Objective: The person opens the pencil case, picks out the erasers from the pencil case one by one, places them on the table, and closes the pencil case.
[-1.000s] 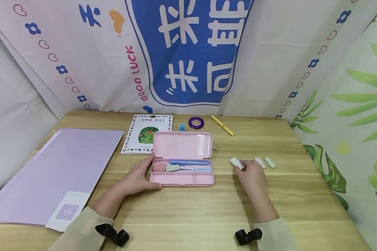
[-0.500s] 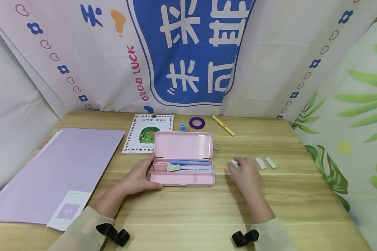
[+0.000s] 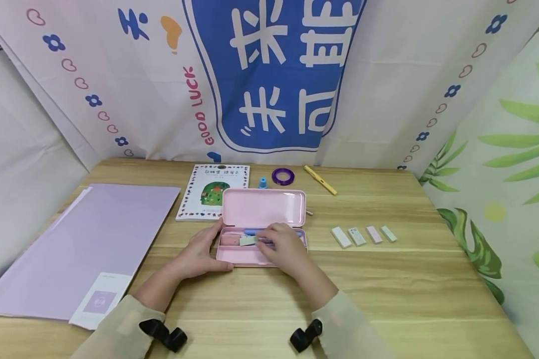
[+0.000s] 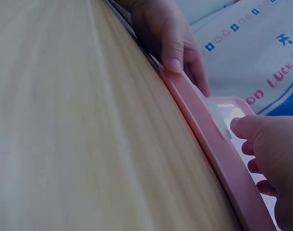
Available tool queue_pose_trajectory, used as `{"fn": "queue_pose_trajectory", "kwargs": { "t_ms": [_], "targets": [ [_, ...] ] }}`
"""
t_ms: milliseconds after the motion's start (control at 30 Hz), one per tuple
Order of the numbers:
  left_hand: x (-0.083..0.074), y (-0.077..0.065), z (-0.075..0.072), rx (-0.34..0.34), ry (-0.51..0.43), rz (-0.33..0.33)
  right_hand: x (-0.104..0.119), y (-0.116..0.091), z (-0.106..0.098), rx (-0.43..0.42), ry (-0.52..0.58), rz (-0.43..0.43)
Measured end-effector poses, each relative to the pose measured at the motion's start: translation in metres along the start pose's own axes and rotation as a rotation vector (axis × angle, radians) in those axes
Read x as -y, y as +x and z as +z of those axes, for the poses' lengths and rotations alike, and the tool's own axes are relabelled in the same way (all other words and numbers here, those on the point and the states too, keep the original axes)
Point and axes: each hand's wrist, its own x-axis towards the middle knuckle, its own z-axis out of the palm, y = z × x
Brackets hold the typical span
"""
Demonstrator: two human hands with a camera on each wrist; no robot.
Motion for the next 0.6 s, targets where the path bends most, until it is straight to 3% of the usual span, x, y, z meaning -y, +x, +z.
{"fn": "queue_pose_trajectory", "kwargs": {
  "t_ms": [100, 400, 600],
  "targets": [
    [0.0, -0.001, 0.0, -0.001, 0.003, 0.006, 0.004, 0.005, 0.007, 0.034, -0.015, -0.007],
    [-0.001, 0.001, -0.001, -0.01, 0.012, 0.019, 0.005, 0.014, 0.01, 0.11, 0.021, 0.077],
    [0.001, 0.0, 0.001, -0.014, 0.017, 0.022, 0.007, 0.016, 0.012, 0.115, 0.042, 0.101]
  ]
}}
